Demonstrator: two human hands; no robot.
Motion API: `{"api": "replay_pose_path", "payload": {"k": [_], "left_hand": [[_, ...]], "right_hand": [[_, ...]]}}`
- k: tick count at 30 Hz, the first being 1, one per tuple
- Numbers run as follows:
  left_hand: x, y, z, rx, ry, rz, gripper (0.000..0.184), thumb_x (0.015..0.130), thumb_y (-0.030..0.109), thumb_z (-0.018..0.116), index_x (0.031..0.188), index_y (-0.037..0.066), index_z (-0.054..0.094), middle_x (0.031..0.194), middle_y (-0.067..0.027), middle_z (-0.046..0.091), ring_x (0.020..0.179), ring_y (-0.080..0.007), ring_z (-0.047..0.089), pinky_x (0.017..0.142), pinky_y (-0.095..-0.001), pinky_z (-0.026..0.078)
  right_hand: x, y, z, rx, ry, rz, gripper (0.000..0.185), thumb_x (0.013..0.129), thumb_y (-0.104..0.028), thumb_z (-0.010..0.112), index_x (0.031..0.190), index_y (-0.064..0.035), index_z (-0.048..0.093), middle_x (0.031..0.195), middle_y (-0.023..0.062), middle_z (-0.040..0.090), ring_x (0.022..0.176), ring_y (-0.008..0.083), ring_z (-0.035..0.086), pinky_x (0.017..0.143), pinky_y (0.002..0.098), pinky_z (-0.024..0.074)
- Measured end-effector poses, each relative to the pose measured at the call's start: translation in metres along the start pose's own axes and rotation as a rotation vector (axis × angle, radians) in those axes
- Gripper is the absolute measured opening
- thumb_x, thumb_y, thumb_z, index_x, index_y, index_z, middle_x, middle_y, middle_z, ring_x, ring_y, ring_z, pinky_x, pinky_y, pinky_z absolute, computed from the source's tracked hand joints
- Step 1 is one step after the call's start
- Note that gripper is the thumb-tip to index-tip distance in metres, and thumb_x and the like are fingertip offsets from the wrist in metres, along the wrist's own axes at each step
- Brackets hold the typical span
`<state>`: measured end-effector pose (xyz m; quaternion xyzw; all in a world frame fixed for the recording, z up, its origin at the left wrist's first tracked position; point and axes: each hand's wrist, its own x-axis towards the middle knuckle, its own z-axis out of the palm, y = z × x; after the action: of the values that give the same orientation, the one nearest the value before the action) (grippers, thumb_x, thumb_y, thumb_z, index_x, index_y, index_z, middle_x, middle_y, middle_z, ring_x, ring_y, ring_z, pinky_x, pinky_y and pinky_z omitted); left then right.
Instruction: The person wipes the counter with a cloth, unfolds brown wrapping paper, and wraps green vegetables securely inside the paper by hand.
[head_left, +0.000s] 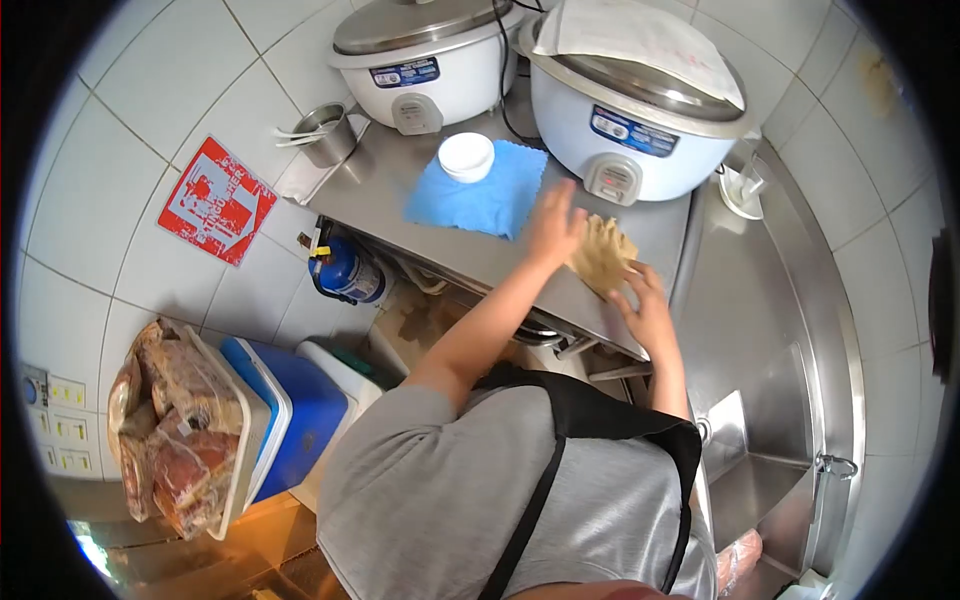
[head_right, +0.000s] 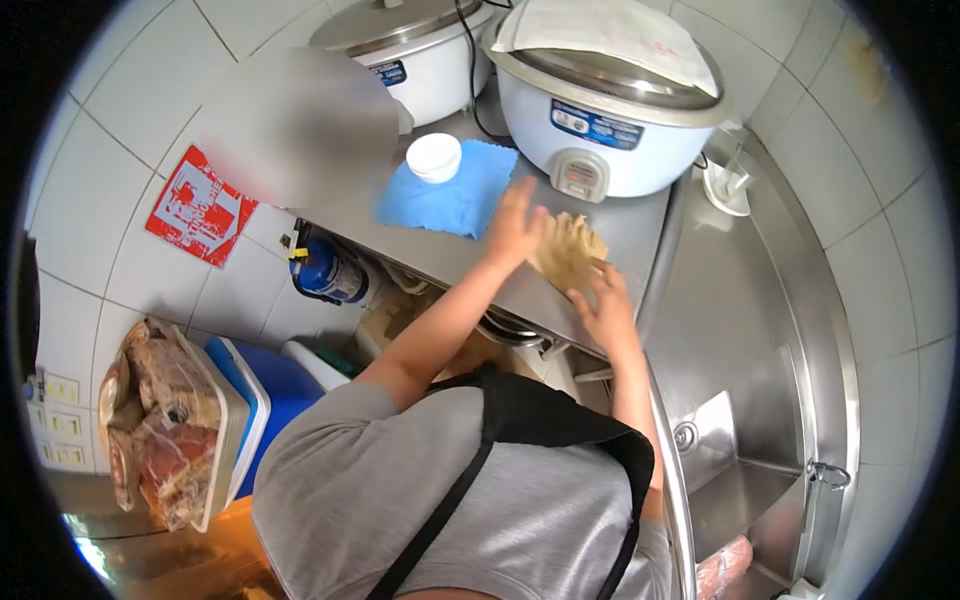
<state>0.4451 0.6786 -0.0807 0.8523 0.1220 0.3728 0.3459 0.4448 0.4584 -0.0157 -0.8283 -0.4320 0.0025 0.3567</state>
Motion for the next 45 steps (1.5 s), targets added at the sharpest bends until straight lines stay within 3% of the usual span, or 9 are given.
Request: {"api": "replay_pose_path", "payload": {"k": [3, 8, 14, 18, 28, 37, 40, 43, 45], "left_hand": [[0.015, -0.070, -0.083, 0.161, 0.468, -0.053, 0.047, 0.089, 0.022, 0.049, 0.126, -0.004, 0.038, 0.129, -0.0203, 0.040, 0.117, -0.0343, 0.039, 0.102, -0.0397, 0.027], [0.067, -0.212, -0.122, -0.761, 0.448, -0.531, 0.067, 0.086, 0.035, 0.053, 0.133, -0.004, 0.025, 0.131, -0.0251, 0.035, 0.122, -0.0339, 0.035, 0.103, -0.0371, 0.026], [0.077, -0.190, -0.129, -0.299, 0.130, -0.367, 0.082, 0.083, 0.046, 0.054, 0.138, 0.000, 0.014, 0.136, -0.0275, 0.029, 0.126, -0.0338, 0.032, 0.103, -0.0379, 0.025], [0.090, -0.197, -0.125, -0.237, 0.139, -0.389, 0.078, 0.084, 0.045, 0.051, 0.138, 0.001, 0.016, 0.134, -0.0274, 0.034, 0.123, -0.0376, 0.036, 0.102, -0.0386, 0.028], [0.101, -0.225, -0.116, -0.210, 0.078, -0.455, 0.054, 0.084, 0.028, 0.049, 0.128, -0.001, 0.037, 0.122, -0.0260, 0.048, 0.114, -0.0355, 0.046, 0.095, -0.0375, 0.035], [0.099, -0.212, -0.142, -0.105, -0.056, -0.659, 0.047, 0.077, 0.011, 0.047, 0.121, -0.004, 0.041, 0.116, -0.0226, 0.052, 0.107, -0.0336, 0.050, 0.093, -0.0368, 0.037], [0.092, -0.211, -0.126, -0.203, 0.481, -0.506, 0.037, 0.078, 0.010, 0.048, 0.111, -0.004, 0.046, 0.109, -0.0200, 0.053, 0.099, -0.0341, 0.051, 0.090, -0.0394, 0.038], [0.063, -0.198, -0.138, -0.132, 0.557, -0.506, 0.026, 0.077, 0.010, 0.055, 0.099, -0.003, 0.050, 0.098, -0.0181, 0.052, 0.092, -0.0336, 0.050, 0.084, -0.0411, 0.039], [0.033, -0.190, -0.153, 0.263, 0.219, -0.250, 0.022, 0.075, 0.008, 0.058, 0.093, -0.002, 0.052, 0.093, -0.0164, 0.051, 0.089, -0.0325, 0.048, 0.080, -0.0404, 0.040]], "right_hand": [[0.071, -0.015, 0.063, 0.238, -0.110, -0.082, 0.041, 0.085, -0.025, 0.057, 0.117, -0.0002, 0.052, 0.119, 0.0182, 0.048, 0.112, 0.0330, 0.045, 0.094, 0.0366, 0.0361], [0.196, -0.027, 0.187, 0.732, 0.064, 0.028, 0.056, 0.091, -0.039, 0.042, 0.129, 0.0026, 0.038, 0.131, 0.0197, 0.040, 0.122, 0.0326, 0.037, 0.103, 0.0340, 0.0268], [0.251, 0.005, 0.247, -0.332, -0.156, -0.119, 0.050, 0.093, -0.031, 0.034, 0.133, -0.0011, 0.034, 0.139, 0.0142, 0.032, 0.132, 0.0261, 0.025, 0.109, 0.0391, 0.0172], [0.259, 0.000, 0.251, -0.395, -0.157, -0.020, 0.050, 0.092, -0.028, 0.033, 0.135, -0.0032, 0.030, 0.142, 0.0113, 0.027, 0.134, 0.0234, 0.019, 0.110, 0.0397, 0.0131], [0.222, -0.004, 0.208, 0.136, 0.005, -0.105, 0.022, 0.084, -0.013, 0.050, 0.101, -0.0020, 0.060, 0.114, 0.0150, 0.054, 0.115, 0.0317, 0.045, 0.099, 0.0409, 0.0329], [0.088, -0.007, 0.127, -0.462, 0.203, 0.065, 0.030, 0.077, -0.016, 0.061, 0.105, -0.0065, 0.058, 0.115, 0.0145, 0.049, 0.120, 0.0352, 0.036, 0.099, 0.0495, 0.0275], [0.134, -0.030, 0.140, -0.234, 0.070, -0.048, 0.032, 0.074, -0.014, 0.064, 0.104, -0.0047, 0.058, 0.111, 0.0129, 0.051, 0.110, 0.0318, 0.044, 0.092, 0.0414, 0.0372], [0.163, -0.036, 0.182, -0.074, -0.042, -0.175, 0.023, 0.073, -0.011, 0.064, 0.094, -0.0018, 0.060, 0.093, 0.0128, 0.057, 0.093, 0.0309, 0.051, 0.082, 0.0381, 0.0425], [0.168, -0.025, 0.199, -0.156, -0.068, -0.159, 0.018, 0.072, -0.011, 0.063, 0.087, -0.0026, 0.061, 0.085, 0.0115, 0.056, 0.091, 0.0303, 0.052, 0.081, 0.0379, 0.0434]]}}
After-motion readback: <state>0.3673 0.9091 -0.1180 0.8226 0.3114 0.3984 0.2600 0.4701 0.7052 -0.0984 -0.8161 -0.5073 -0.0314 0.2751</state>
